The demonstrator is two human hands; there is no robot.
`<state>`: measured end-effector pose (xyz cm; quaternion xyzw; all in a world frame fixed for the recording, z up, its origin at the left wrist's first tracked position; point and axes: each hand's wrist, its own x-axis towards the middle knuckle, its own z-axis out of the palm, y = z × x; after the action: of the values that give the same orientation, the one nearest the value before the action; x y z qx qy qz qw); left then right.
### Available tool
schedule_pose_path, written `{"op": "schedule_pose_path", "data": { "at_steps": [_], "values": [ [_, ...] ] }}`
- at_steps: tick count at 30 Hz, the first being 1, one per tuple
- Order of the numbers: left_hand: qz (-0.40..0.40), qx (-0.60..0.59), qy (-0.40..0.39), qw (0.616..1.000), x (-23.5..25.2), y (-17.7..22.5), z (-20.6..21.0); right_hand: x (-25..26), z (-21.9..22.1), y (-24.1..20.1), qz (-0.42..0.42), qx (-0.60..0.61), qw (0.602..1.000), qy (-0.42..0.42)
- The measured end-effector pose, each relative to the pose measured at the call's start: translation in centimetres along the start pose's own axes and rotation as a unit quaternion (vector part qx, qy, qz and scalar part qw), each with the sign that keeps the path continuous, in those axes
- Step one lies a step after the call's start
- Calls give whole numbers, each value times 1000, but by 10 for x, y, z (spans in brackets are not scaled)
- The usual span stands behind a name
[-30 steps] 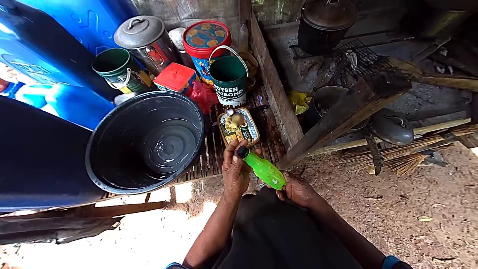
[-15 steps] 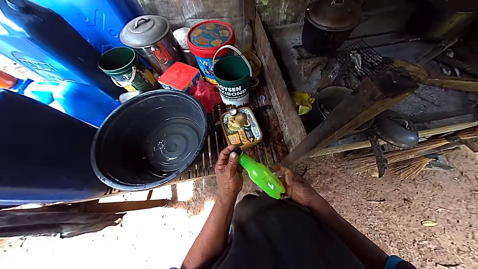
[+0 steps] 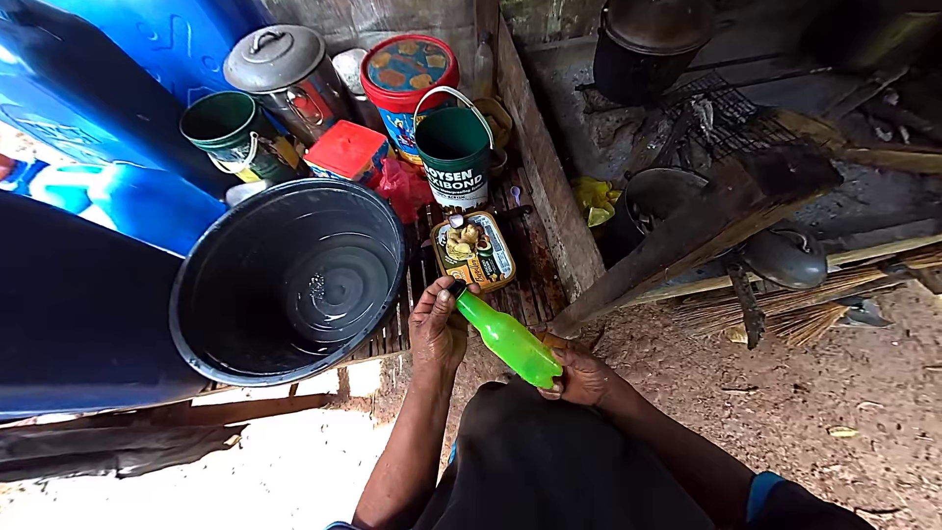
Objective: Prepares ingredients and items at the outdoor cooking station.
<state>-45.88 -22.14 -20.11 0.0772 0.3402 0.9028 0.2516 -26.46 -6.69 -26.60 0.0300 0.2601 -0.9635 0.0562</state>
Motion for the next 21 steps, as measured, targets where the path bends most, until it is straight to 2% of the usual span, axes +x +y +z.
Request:
{"op": "schedule_pose_path", "data": {
  "at_steps": [5, 8, 10, 13, 15, 16, 18, 21],
  "values": [
    [-55, -76, -127, 987, 24, -12, -11, 1, -13, 3, 14, 88, 995, -39],
    [-86, -114, -159, 977, 46, -27, -13, 2, -11, 0, 25, 84, 996, -27],
    [-86, -78, -102, 988, 58, -34, -10, 4, -6, -6, 1, 14, 999, 32],
    [-76, 39, 0, 996, 71, -39, -3, 8, 6, -11, -69, -90, 985, 132],
    [-81, 32, -4, 996, 73, -39, -3, 10, 12, -9, -95, -105, 975, 171],
    [-88, 2, -30, 996, 74, -38, -4, 11, 14, -8, -84, -85, 980, 157],
    [-104, -52, -99, 988, 79, -34, -4, 13, 10, -6, -41, 17, 996, 76],
    [-110, -87, -175, 975, 88, -31, 1, 19, 2, -5, -3, 147, 989, -16]
  ]
}}
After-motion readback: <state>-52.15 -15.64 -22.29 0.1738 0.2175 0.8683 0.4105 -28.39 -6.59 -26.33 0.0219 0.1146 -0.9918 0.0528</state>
